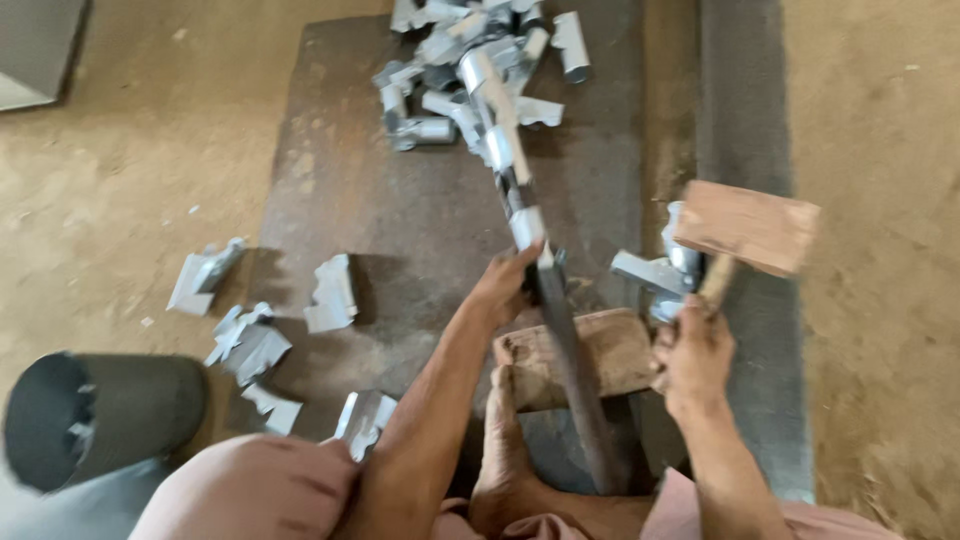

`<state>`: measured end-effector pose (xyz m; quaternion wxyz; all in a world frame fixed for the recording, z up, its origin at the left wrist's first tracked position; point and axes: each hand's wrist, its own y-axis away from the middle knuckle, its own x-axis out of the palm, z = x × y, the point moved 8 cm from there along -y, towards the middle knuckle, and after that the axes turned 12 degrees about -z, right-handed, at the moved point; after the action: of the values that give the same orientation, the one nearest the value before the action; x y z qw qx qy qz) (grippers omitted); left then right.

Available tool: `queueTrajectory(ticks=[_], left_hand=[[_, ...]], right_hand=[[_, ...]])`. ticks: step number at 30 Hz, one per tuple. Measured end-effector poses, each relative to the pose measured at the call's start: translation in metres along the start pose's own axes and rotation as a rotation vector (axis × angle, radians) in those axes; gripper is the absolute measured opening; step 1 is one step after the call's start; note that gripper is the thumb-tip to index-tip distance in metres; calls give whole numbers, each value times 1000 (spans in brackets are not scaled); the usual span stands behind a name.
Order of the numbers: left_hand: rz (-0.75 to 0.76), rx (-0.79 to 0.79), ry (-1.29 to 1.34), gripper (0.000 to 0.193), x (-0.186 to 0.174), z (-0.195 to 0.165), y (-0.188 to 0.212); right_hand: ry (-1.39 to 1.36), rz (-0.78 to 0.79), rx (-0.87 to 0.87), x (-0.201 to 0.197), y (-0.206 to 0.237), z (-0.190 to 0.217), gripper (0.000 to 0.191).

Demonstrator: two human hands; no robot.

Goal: The person sits on the ground and fits sheet-metal bracket fittings onto a long metal pipe, tapping each fitting with a wooden mallet to seat it along the pipe. They pick additional fittings from a pile on the work plate and place finished pieces aside near a metal bucket.

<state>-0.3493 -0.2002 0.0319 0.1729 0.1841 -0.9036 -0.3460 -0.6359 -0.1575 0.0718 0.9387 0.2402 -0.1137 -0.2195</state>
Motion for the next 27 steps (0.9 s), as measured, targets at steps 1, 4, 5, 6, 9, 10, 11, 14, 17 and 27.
queueTrajectory(ticks=[1, 4, 5, 6, 9, 10, 11, 14, 17, 27], left_hand=[[-98, 6, 50, 51, -2, -9, -13], [-348, 168, 176, 59, -2, -57, -51], [-514, 220, 48, 65, -7, -77, -60], [-674, 262, -85, 70, -11, -96, -66], [-778, 531, -259, 63, -9, -164, -80], [-781, 646, -358, 60, -11, -185, -79], [-814, 724, -431, 62, -25, -201, -78], [-893, 721, -837, 49, -111, -220, -71], [-953, 770, -933, 47, -237, -199, -35], [-854, 224, -884, 49, -375, -88, 11]], right_hand=[[-19, -8, 29, -1, 1, 1, 24], [52, 19, 42, 10, 9, 6, 13], [60, 47, 60, 18, 13, 6, 17], [68, 67, 77, 22, 16, 9, 22], [122, 95, 57, 31, 23, 18, 25], [145, 98, 40, 33, 24, 21, 23], [151, 87, 58, 32, 24, 21, 21], [143, 90, 85, 31, 24, 17, 19], [103, 124, 71, 33, 23, 13, 25], [117, 183, 91, 40, 29, -14, 26]])
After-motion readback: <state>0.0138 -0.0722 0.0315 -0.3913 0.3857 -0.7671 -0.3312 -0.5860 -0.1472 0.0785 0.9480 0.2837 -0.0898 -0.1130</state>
